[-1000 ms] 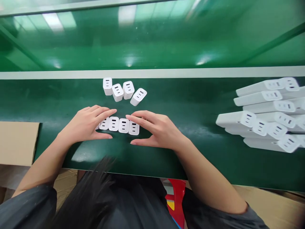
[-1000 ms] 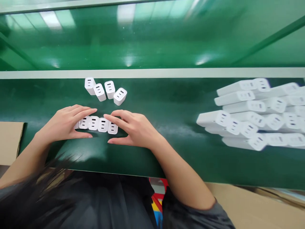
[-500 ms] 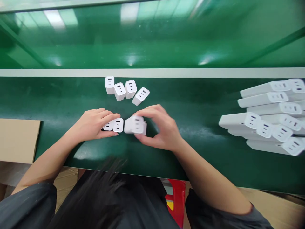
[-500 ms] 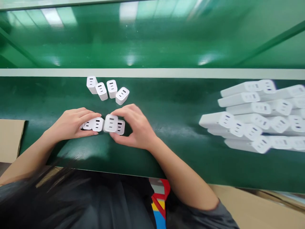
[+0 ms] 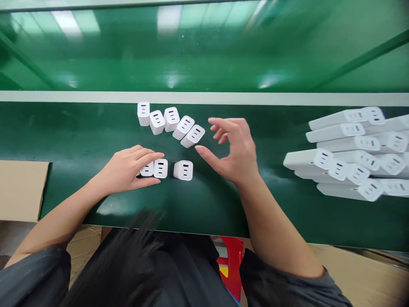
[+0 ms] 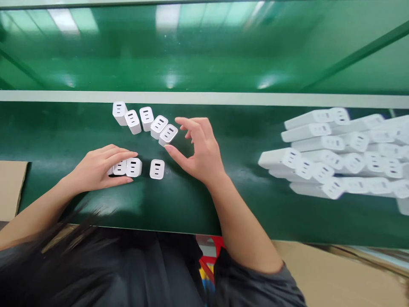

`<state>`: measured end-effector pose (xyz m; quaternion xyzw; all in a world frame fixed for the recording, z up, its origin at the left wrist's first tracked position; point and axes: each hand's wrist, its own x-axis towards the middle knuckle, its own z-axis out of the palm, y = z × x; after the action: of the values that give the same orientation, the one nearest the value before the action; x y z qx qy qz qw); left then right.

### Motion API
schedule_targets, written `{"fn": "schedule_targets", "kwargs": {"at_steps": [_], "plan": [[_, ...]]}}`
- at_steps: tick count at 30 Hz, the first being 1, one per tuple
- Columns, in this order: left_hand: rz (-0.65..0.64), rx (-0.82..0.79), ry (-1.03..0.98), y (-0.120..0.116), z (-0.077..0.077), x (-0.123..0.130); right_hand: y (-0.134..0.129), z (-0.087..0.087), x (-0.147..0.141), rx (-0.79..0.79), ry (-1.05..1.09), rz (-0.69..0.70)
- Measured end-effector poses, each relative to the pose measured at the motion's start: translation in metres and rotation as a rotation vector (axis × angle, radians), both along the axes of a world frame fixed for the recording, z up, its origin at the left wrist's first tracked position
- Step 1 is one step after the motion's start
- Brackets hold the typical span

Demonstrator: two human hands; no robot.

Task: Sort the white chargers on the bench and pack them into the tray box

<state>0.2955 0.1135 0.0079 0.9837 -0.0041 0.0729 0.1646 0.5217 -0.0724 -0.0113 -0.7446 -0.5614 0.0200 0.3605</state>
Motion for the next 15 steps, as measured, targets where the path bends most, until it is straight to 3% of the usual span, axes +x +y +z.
{"fn": "schedule_targets", "kwargs": {"at_steps": [3,5,11,15], "plan": [[-0.009,-0.041,-0.003,-0.004,-0.001,0.002,-0.007,0.015,-0.008,-0.104,0.003,0.34],[-0.02,-0.057,-0.004,-0.008,-0.003,0.003,-0.007,0.015,-0.016,-0.174,0.0,0.49],[-0.053,-0.057,-0.048,-0.017,-0.007,0.006,0.003,-0.005,-0.034,-0.084,0.029,0.499],[-0.071,-0.065,-0.022,-0.014,-0.001,0.004,-0.004,0.007,-0.021,-0.099,0.01,0.471]]}}
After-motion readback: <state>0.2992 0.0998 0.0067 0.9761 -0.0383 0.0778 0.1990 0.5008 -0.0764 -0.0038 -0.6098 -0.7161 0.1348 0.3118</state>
